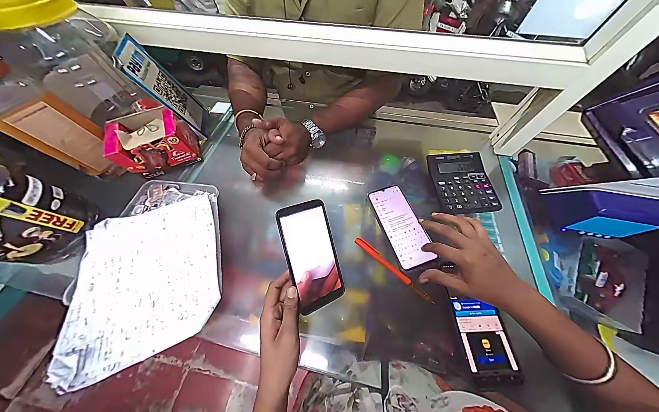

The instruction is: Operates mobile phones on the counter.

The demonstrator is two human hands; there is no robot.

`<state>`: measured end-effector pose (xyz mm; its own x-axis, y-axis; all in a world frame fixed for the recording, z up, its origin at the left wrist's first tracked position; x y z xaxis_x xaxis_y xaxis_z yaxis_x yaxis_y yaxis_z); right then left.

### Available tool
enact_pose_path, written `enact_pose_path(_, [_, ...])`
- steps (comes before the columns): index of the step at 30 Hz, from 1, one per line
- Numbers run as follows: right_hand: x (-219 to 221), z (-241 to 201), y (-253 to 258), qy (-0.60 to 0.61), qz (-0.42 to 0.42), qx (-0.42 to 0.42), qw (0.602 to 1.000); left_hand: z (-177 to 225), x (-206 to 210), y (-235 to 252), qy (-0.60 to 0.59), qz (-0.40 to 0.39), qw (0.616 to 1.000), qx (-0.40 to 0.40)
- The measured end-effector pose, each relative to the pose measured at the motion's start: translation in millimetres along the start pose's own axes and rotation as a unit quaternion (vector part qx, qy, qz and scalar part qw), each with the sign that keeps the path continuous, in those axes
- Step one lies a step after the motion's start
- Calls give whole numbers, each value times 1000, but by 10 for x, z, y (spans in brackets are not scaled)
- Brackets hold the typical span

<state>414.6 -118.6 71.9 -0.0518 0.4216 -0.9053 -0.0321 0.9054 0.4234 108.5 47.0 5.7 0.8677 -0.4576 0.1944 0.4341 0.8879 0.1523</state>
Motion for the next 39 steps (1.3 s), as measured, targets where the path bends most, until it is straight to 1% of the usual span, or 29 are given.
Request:
enact_pose_path(4, [-45,17,-1,-4,11,5,1000,0,1,0,-1,-1,1000,1])
enact_pose_path(9, [-13,31,-5,-6,-5,0,1000,0,0,6,1,-1,1000,5])
enact_pose_path(15, [-18,22,0,-4,10,2,1000,1,-2,3,0,-2,1000,3])
enact_pose_path(25, [48,-31,14,23,-6,-8,1000,5,5,-1,-4,-3,1000,-2])
enact_pose_path(39, [125,-109,81,11,-47,-9,999,8,11,0,-11,1,1000,-3])
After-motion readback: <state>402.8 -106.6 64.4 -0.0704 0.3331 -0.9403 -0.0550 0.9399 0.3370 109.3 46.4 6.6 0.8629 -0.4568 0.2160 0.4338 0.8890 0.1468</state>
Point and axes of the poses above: each hand's wrist, its own y-axis towards the middle knuckle, its own x-axis out of the palm, z = x × y, the point moved 2 cm from there along y, towards the middle knuckle, and after that the axes turned 3 degrees about -x, right-handed, at the moved point
